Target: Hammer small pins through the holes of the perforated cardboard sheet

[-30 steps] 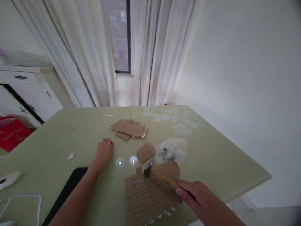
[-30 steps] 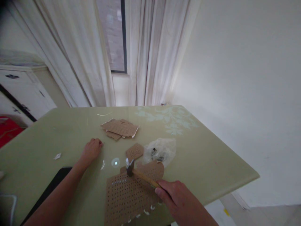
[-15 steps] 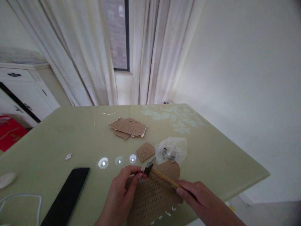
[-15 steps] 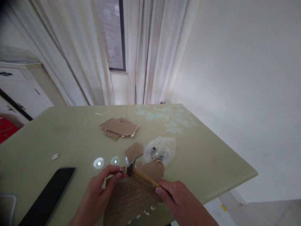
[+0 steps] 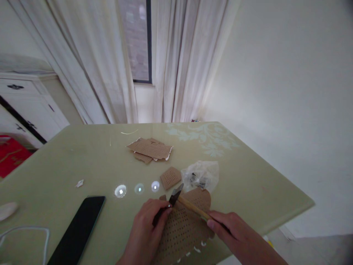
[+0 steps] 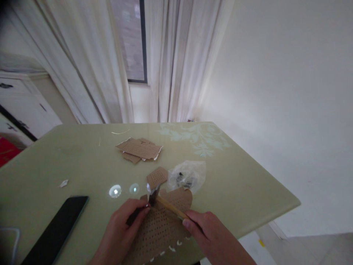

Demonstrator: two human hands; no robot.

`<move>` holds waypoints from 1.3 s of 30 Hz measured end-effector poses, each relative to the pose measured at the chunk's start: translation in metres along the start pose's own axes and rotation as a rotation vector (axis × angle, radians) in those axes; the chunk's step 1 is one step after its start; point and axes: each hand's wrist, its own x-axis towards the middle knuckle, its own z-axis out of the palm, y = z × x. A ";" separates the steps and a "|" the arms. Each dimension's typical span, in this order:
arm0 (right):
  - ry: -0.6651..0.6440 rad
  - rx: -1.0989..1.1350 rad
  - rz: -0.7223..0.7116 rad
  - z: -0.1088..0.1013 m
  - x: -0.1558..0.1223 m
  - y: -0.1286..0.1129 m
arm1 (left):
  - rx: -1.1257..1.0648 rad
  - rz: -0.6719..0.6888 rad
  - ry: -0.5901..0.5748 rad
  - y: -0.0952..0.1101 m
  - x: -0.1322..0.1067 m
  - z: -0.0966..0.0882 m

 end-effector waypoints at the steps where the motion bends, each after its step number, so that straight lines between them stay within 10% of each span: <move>1: 0.004 -0.002 0.003 0.000 0.000 0.000 | 0.001 0.002 -0.007 0.000 0.001 0.000; 25: 0.020 -0.055 -0.026 0.003 0.000 0.004 | 0.037 0.104 -0.036 0.000 0.003 -0.003; 39: 0.052 -0.043 -0.077 -0.033 -0.022 -0.027 | 0.115 0.126 -0.138 -0.001 0.005 -0.002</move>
